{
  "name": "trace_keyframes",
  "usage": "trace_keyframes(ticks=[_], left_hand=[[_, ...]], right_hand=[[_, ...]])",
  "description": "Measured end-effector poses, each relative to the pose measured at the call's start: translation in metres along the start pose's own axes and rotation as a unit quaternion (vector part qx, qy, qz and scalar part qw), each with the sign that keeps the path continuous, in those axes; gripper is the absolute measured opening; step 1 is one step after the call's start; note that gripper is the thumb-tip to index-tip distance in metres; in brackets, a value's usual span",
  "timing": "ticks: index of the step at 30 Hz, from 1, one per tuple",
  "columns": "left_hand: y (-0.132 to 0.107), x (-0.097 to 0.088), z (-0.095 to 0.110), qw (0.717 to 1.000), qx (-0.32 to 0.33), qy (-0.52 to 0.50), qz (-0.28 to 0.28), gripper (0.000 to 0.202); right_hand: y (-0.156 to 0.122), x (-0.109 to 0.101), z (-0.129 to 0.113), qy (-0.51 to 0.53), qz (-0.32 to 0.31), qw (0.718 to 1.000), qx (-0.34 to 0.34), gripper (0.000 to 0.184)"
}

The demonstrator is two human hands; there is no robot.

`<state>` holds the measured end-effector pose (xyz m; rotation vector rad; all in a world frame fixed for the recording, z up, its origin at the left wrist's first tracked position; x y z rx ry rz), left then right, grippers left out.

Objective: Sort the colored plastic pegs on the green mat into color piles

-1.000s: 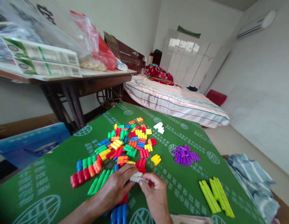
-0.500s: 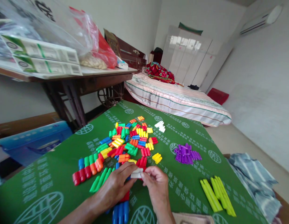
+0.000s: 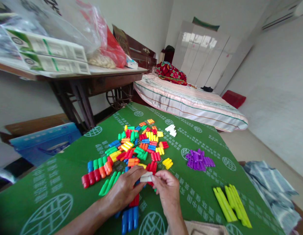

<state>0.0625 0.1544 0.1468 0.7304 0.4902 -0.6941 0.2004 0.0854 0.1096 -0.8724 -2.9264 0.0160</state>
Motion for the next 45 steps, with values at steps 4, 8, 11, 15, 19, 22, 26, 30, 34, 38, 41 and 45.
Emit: trace_keyframes(ticks=[4, 8, 11, 15, 19, 22, 26, 30, 34, 38, 41, 45], left_hand=[[-0.001, 0.001, -0.003, 1.000, -0.002, 0.010, 0.010, 0.019], [-0.002, 0.003, -0.004, 1.000, 0.004, 0.017, 0.008, 0.019], [-0.002, 0.004, -0.004, 1.000, 0.007, 0.016, 0.001, 0.018], [-0.001, 0.003, -0.002, 1.000, 0.007, 0.015, 0.006, 0.018], [0.000, 0.001, 0.000, 1.000, 0.017, 0.013, 0.022, 0.019], [0.000, 0.000, 0.001, 0.999, 0.027, 0.021, 0.026, 0.019], [-0.001, 0.002, 0.003, 0.999, 0.036, 0.030, 0.005, 0.021], [-0.004, 0.006, 0.002, 0.999, 0.037, 0.022, -0.017, 0.022], [-0.004, 0.009, -0.001, 0.999, 0.031, 0.009, -0.038, 0.021], [-0.003, 0.007, 0.000, 0.999, 0.036, 0.001, -0.040, 0.019], [-0.002, 0.005, 0.000, 0.999, 0.037, -0.001, -0.025, 0.018], [-0.001, 0.004, 0.001, 0.999, 0.033, -0.004, -0.017, 0.019]], right_hand=[[0.002, -0.003, 0.001, 0.011, 0.003, 1.000, 0.004, 0.032], [0.001, -0.002, 0.003, 0.007, 0.002, 1.000, 0.003, 0.031], [-0.001, 0.001, 0.005, -0.001, -0.001, 1.000, -0.005, 0.030], [-0.001, 0.000, 0.006, 0.002, 0.002, 1.000, -0.002, 0.030], [0.001, -0.008, 0.005, 0.018, 0.017, 1.000, 0.001, 0.033], [0.003, -0.014, 0.003, 0.023, 0.035, 0.999, 0.000, 0.035], [0.003, -0.013, 0.002, 0.010, 0.037, 0.999, 0.001, 0.033], [0.003, -0.007, 0.004, -0.011, 0.008, 1.000, -0.001, 0.031], [0.002, -0.004, 0.006, -0.012, -0.004, 1.000, -0.004, 0.028], [0.003, -0.004, 0.006, -0.007, 0.000, 1.000, -0.004, 0.029], [0.003, -0.007, 0.006, -0.003, 0.011, 1.000, -0.003, 0.030], [0.003, -0.009, 0.007, -0.003, 0.009, 1.000, -0.002, 0.030]])
Point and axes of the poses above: each hand's wrist, its own y-axis towards the middle knuckle, its own x-axis out of the palm, z = x × y, the point moved 4 cm from there along y, towards the middle knuckle, and after that the axes turned 1 degree about x, right-handed, at the moved point
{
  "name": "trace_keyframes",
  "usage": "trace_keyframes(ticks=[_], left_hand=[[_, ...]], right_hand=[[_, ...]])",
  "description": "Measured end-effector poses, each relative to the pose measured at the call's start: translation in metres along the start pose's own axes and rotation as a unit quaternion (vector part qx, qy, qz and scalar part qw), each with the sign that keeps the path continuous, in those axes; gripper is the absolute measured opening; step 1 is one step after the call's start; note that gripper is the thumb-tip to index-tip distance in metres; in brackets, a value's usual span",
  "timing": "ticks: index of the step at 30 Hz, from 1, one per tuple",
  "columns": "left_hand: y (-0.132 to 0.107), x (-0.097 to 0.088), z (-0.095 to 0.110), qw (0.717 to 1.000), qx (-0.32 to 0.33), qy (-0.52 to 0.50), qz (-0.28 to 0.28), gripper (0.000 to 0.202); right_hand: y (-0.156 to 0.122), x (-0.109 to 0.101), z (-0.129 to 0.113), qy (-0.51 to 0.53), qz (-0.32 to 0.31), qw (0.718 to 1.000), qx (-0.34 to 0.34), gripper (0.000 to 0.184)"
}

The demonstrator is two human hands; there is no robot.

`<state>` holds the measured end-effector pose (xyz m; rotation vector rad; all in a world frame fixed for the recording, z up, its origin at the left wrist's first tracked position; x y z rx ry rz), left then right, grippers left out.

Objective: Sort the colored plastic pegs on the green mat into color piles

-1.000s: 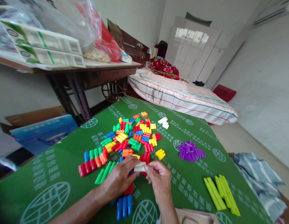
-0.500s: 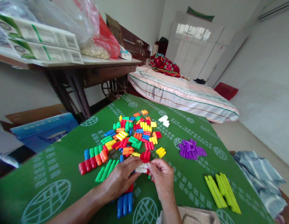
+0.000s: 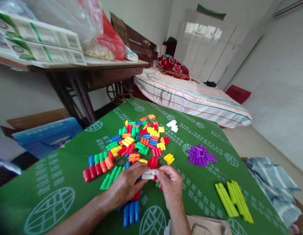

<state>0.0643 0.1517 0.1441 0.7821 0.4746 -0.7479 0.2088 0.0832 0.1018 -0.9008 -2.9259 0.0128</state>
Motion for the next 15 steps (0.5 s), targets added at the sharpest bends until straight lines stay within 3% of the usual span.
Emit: trace_keyframes(ticks=[6, 10, 15], left_hand=[[0.000, 0.000, 0.001, 1.000, 0.001, 0.008, -0.004, 0.020], [0.001, -0.005, 0.002, 0.999, -0.006, 0.016, 0.041, 0.020], [0.002, -0.017, 0.002, 0.994, -0.026, 0.032, 0.106, 0.017]], right_hand=[[0.000, 0.005, -0.006, -0.005, -0.007, 1.000, 0.009, 0.032], [0.010, 0.008, -0.016, 0.003, -0.026, 0.999, 0.026, 0.035], [0.025, 0.023, -0.040, 0.045, -0.107, 0.993, 0.008, 0.031]])
Point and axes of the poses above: each hand's wrist, its own y-axis towards the middle knuckle, its own x-axis out of the palm, z = x × y, the point moved 4 cm from there along y, towards the middle knuckle, and after that the axes turned 1 degree about x, right-handed, at the moved point
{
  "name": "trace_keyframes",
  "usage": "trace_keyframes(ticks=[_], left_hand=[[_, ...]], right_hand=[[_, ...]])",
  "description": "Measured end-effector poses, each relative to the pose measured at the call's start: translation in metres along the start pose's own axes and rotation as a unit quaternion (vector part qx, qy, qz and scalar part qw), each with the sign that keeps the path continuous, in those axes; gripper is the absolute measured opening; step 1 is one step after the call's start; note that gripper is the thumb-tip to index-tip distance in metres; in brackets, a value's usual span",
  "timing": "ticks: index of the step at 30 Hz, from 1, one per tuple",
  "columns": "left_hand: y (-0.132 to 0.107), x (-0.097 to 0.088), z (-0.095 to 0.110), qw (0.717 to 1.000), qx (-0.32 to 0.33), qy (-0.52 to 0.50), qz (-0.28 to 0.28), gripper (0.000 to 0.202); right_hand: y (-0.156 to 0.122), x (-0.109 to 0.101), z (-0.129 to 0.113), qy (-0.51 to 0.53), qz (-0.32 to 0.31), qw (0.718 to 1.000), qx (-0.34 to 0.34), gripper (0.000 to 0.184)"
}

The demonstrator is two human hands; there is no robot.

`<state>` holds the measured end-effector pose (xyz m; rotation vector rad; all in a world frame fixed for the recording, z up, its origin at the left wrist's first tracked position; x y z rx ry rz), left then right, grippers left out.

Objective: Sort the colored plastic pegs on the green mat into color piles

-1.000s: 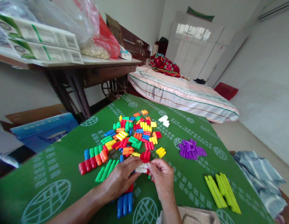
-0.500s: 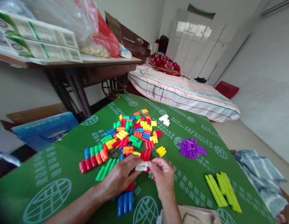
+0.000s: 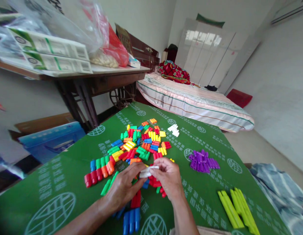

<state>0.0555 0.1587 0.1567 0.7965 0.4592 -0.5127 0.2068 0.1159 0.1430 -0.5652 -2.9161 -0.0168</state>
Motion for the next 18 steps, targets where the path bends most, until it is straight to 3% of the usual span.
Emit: trace_keyframes(ticks=[5, 10, 13, 15, 18], left_hand=[[0.000, -0.006, -0.006, 0.998, -0.046, 0.006, 0.030, 0.013], [-0.001, -0.004, -0.014, 0.997, -0.080, -0.016, 0.015, 0.012], [-0.001, -0.002, -0.023, 0.987, -0.147, -0.068, 0.021, 0.016], [-0.001, 0.000, -0.028, 0.960, -0.219, -0.169, 0.038, 0.022], [0.000, 0.002, -0.029, 0.871, -0.319, -0.366, 0.077, 0.034]], right_hand=[[0.007, 0.012, -0.002, 0.031, -0.023, 0.999, -0.016, 0.030], [0.010, 0.001, 0.010, 0.015, 0.012, 0.999, -0.049, 0.024], [0.009, -0.007, 0.011, 0.034, 0.020, 0.998, -0.052, 0.026], [0.007, -0.008, 0.010, 0.041, 0.012, 0.998, -0.037, 0.027], [0.001, -0.001, 0.008, -0.002, -0.018, 1.000, -0.023, 0.027]])
Point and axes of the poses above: each hand's wrist, its own y-axis towards the middle knuckle, its own x-axis out of the palm, z = x × y, the point moved 4 cm from there along y, towards the middle knuckle, and after that the axes turned 1 degree about x, right-handed, at the moved point
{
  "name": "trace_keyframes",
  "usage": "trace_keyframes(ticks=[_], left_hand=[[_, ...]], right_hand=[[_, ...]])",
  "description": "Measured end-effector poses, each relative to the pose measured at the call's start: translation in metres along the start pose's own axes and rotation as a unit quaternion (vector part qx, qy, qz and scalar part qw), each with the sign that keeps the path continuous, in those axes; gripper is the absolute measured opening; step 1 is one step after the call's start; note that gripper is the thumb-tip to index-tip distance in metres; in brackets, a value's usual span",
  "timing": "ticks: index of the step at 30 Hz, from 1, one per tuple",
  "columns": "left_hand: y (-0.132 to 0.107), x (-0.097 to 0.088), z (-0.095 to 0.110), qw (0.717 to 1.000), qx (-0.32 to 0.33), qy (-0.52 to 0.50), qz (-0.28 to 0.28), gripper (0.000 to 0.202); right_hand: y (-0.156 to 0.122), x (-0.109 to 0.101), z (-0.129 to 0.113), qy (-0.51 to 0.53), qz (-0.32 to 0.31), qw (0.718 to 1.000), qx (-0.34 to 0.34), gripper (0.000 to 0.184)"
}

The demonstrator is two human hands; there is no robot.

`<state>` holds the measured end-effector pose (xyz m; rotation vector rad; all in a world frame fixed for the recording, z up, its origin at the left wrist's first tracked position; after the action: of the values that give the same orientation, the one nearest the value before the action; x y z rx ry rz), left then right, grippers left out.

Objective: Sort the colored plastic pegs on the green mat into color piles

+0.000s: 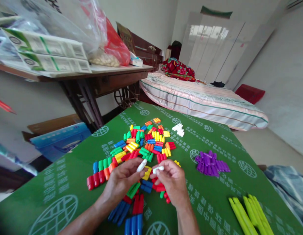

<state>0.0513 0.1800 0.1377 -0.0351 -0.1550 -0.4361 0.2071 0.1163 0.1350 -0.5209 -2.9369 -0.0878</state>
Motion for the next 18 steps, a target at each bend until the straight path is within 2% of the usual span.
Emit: trace_keyframes(ticks=[3, 8, 13, 18], left_hand=[[-0.001, 0.003, 0.005, 0.992, -0.062, -0.110, -0.001, 0.040], [-0.003, 0.006, 0.005, 0.975, -0.094, -0.199, -0.021, 0.035], [-0.004, 0.010, -0.001, 0.967, -0.109, -0.228, -0.037, 0.032], [-0.007, 0.014, -0.005, 0.973, -0.107, -0.198, -0.056, 0.029]], right_hand=[[-0.005, 0.012, -0.001, -0.051, -0.024, 0.998, -0.002, 0.022], [-0.008, 0.030, 0.001, -0.076, -0.032, 0.997, 0.001, 0.019], [-0.008, 0.033, 0.001, -0.086, -0.011, 0.996, -0.015, 0.021], [-0.009, 0.032, 0.002, -0.095, -0.011, 0.995, -0.009, 0.021]])
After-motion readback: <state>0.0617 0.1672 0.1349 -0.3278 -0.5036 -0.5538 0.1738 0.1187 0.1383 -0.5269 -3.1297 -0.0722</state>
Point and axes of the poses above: each hand's wrist, its own y-axis towards the middle knuckle, its own x-axis out of the palm, z = x × y, the point moved 4 cm from there along y, towards the middle knuckle, and after that the axes turned 1 degree about x, right-handed, at the moved point
